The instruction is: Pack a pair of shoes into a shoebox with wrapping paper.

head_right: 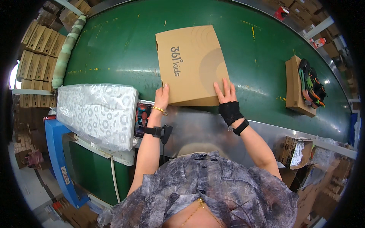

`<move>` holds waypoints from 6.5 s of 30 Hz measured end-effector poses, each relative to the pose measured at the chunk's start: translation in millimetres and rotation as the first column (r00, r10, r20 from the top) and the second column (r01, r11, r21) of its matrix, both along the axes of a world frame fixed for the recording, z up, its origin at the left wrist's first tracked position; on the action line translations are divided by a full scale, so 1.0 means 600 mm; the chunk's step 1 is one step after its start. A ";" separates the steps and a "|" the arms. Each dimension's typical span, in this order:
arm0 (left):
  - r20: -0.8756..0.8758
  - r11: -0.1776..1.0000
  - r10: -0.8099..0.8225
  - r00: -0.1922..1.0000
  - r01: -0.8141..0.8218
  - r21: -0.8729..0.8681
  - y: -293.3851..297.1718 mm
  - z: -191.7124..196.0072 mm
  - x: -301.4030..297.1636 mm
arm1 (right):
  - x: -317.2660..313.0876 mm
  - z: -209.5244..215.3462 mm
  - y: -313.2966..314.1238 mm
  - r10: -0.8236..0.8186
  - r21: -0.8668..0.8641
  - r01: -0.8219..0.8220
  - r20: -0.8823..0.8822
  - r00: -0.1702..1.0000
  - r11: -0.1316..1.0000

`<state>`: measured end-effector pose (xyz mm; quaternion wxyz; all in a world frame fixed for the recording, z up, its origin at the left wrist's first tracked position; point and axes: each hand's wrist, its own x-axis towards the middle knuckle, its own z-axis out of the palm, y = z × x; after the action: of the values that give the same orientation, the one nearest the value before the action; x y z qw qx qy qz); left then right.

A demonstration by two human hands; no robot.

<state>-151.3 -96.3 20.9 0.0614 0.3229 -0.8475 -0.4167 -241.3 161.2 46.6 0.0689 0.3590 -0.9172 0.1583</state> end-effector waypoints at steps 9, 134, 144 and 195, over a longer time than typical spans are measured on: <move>-0.167 0.231 0.290 0.942 0.101 0.968 0.026 0.091 0.010 | -0.029 0.141 0.026 0.131 0.003 -0.132 -0.119 0.984 0.991; 0.493 0.856 -0.085 0.866 0.317 -0.409 0.252 -0.020 0.279 | -0.006 0.318 0.291 0.292 -0.273 -0.177 0.473 0.831 0.946; -0.140 0.937 -0.216 0.966 0.165 -0.308 0.109 0.092 0.256 | 0.136 0.244 0.227 0.425 -0.008 -0.441 0.290 0.858 0.897; 0.085 0.859 -0.512 0.855 0.507 0.071 0.100 0.016 -0.055 | 0.117 -0.034 0.764 -0.918 0.002 0.938 0.205 0.340 0.347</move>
<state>-184.2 -36.5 30.3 -0.1014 0.1091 -0.8950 -0.4204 -171.3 619.5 26.2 0.0892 -0.2457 -0.9495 0.1738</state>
